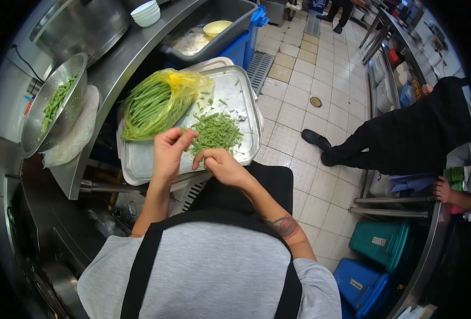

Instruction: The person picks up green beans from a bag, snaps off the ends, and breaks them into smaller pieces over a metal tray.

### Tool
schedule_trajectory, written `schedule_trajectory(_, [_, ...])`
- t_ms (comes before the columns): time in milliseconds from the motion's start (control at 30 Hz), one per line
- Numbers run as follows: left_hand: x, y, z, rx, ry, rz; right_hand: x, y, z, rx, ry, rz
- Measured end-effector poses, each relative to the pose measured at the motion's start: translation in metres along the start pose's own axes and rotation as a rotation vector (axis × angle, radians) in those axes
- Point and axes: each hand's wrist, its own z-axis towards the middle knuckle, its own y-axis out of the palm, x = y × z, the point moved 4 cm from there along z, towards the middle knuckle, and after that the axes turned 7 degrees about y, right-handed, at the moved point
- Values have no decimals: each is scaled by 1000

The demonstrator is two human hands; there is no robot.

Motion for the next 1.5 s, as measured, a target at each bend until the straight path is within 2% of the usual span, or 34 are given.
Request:
schedule_trajectory(67, [11, -4, 6, 4, 26, -78, 16, 6, 2, -70, 200, 260])
schedule_trajectory(100, [11, -5, 7, 6, 27, -78, 20, 8, 2, -71, 200, 259])
schedule_trajectory(167, [3, 0, 5, -307, -94, 227, 27, 7, 6, 30, 191, 790])
schedule_trajectory(233, [-3, 10, -1, -359, -151, 345, 22, 11, 7, 1, 194, 883])
schedule_trajectory(300, [-6, 19, -4, -411, -207, 462, 13, 15, 2, 59, 252, 1055])
schedule_trajectory(367, [0, 11, 2, -130, -123, 541, 26, 15, 6, 16, 237, 982])
schedule_trajectory(400, [-6, -2, 12, -65, 44, 661, 37, 16, 6, -34, 244, 1017])
schedule_trajectory(433, [-15, -19, 25, 25, 96, 693, 41, 17, 5, -84, 255, 1052])
schedule_trajectory(500, [-19, -56, 50, 202, 174, 809, 40, 19, 2, -32, 302, 1052])
schedule_trajectory(600, [-24, -116, 83, 423, 304, 1165, 55, 33, -9, -62, 482, 1166])
schedule_trajectory(633, [-36, -136, 93, 440, 301, 1252, 62, 41, -15, -117, 529, 1129])
schedule_trajectory(700, [-69, -165, 107, 225, 60, 1472, 82, 52, -26, -166, 553, 931])
schedule_trajectory(733, [-84, -181, 114, 164, 48, 1363, 94, 52, -31, -82, 585, 728])
schedule_trajectory(767, [-81, -184, 115, 115, 98, 1303, 110, 42, -37, 0, 565, 399])
schedule_trajectory(833, [-76, -181, 113, 99, 102, 1270, 177, 20, -47, 379, 191, -277])
schedule_trajectory(900, [-76, -176, 108, 137, 129, 1313, 214, 7, -70, 486, 469, -236])
schedule_trajectory(967, [-73, -170, 108, 114, 116, 1349, 228, -6, -77, 510, 473, -131])
schedule_trajectory(1033, [-76, -168, 107, 84, 106, 1397, 232, -6, -76, 384, 663, 198])
schedule_trajectory(1100, [-79, -168, 104, 96, 142, 1455, 223, 0, -77, 402, 662, 215])
schedule_trajectory(1167, [-76, -164, 101, 113, 156, 1482, 166, -2, -67, 672, 177, -456])
schedule_trajectory(1233, [-72, -159, 97, 107, 119, 1539, 143, 3, -58, 614, 111, -408])
schedule_trajectory(1267, [-71, -157, 96, 76, 14, 1569, 135, 13, -50, 419, -32, -477])
schedule_trajectory(1300, [-71, -158, 99, 86, 26, 1576, 128, 20, -43, 223, -178, -546])
schedule_trajectory(1333, [-77, -161, 102, 53, -11, 1573, 137, 25, -38, 95, -109, -738])
schedule_trajectory(1367, [-81, -166, 106, 25, -46, 1573, 144, 28, -34, 53, -68, -794])
schedule_trajectory(1433, [-77, -162, 105, -5, -32, 1581, 149, 28, -30, 85, -70, -809])
schedule_trajectory(1500, [-72, -165, 102, -17, 132, 1503, 149, 26, -30, 139, -103, -783])
